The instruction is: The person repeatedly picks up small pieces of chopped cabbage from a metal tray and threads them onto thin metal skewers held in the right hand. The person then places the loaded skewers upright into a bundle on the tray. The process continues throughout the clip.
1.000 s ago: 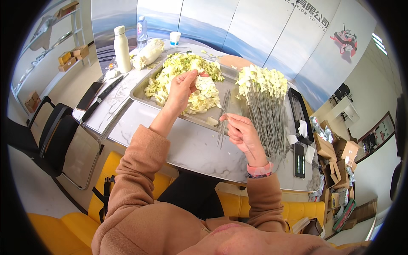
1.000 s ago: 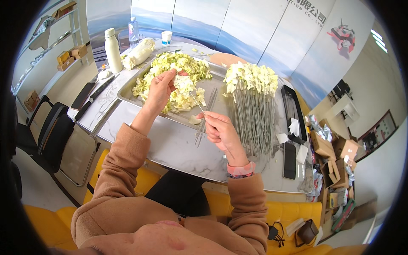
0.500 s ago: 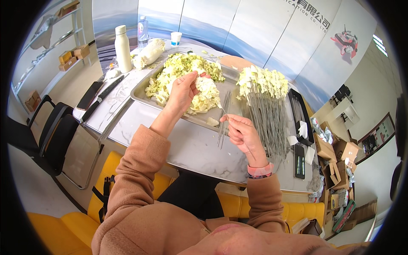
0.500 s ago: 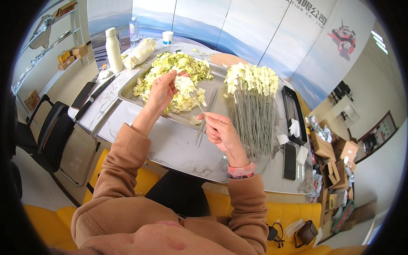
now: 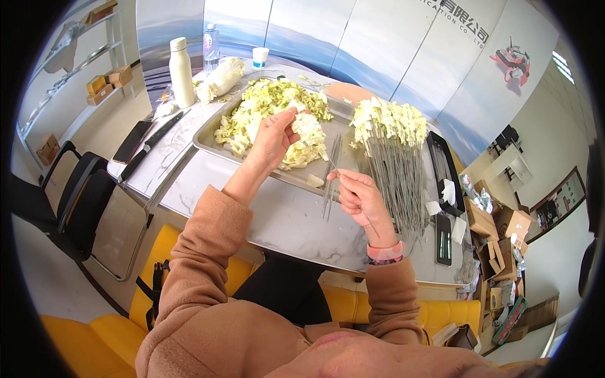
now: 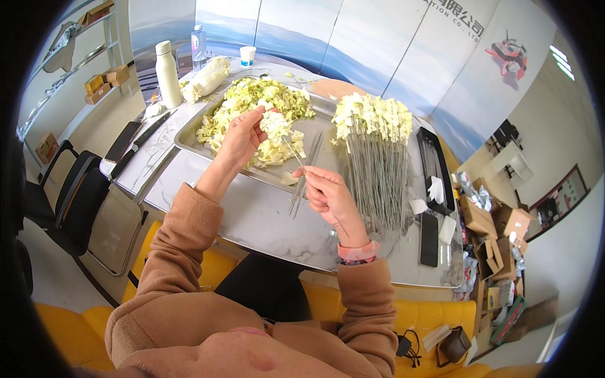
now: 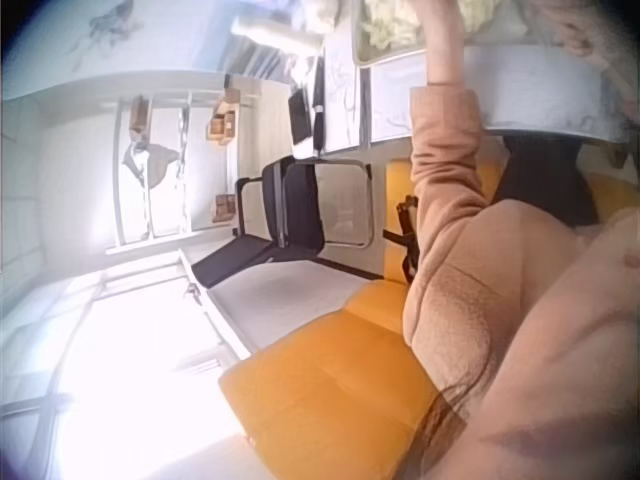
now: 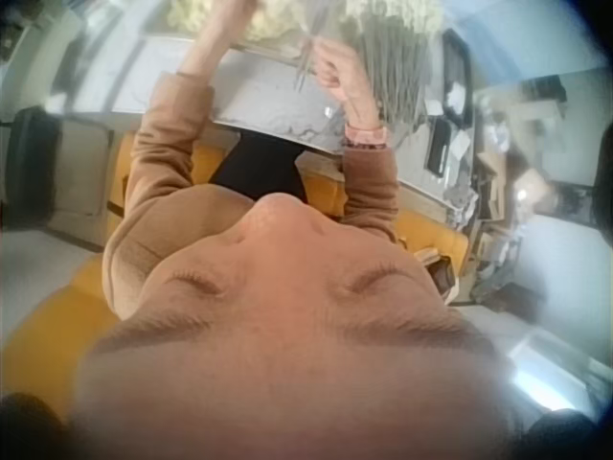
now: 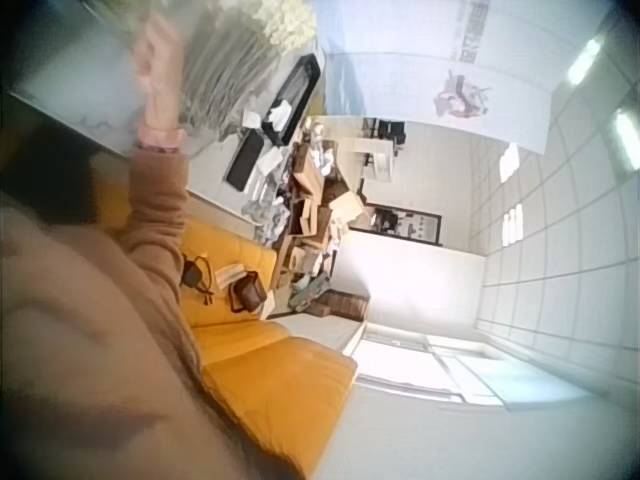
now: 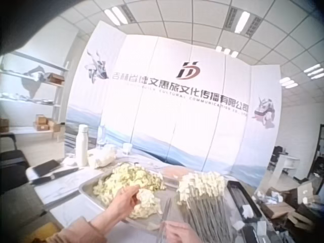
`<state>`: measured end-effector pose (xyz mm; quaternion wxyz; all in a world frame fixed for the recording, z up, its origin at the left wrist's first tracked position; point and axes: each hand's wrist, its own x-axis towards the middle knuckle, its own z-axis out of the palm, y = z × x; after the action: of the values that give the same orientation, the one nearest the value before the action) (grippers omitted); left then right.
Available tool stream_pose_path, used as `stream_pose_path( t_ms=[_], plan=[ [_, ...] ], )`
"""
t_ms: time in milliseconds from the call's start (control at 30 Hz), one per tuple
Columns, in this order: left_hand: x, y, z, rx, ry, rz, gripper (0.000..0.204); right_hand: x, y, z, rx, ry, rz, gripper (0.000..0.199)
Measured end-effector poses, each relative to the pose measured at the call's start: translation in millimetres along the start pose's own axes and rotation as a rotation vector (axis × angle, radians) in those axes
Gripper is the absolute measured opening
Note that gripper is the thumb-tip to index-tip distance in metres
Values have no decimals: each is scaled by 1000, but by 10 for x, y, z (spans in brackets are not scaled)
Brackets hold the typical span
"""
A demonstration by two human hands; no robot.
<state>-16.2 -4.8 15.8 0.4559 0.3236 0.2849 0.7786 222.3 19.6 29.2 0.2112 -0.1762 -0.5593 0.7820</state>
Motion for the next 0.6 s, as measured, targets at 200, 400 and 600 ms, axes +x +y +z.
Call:
stream_pose_path(
  t_ms=[200,400,600],
  plan=[
    [-8,-15,8,-24,-17,-25,17,15,8,-12,1,10,8,25],
    [-43,16,30,-32,-53,-65,17,21,21,0,13,19,4,24],
    [-69,-6,170,-92,-166,-108,15,35,34,13,24,20,-16,24]
  ],
)
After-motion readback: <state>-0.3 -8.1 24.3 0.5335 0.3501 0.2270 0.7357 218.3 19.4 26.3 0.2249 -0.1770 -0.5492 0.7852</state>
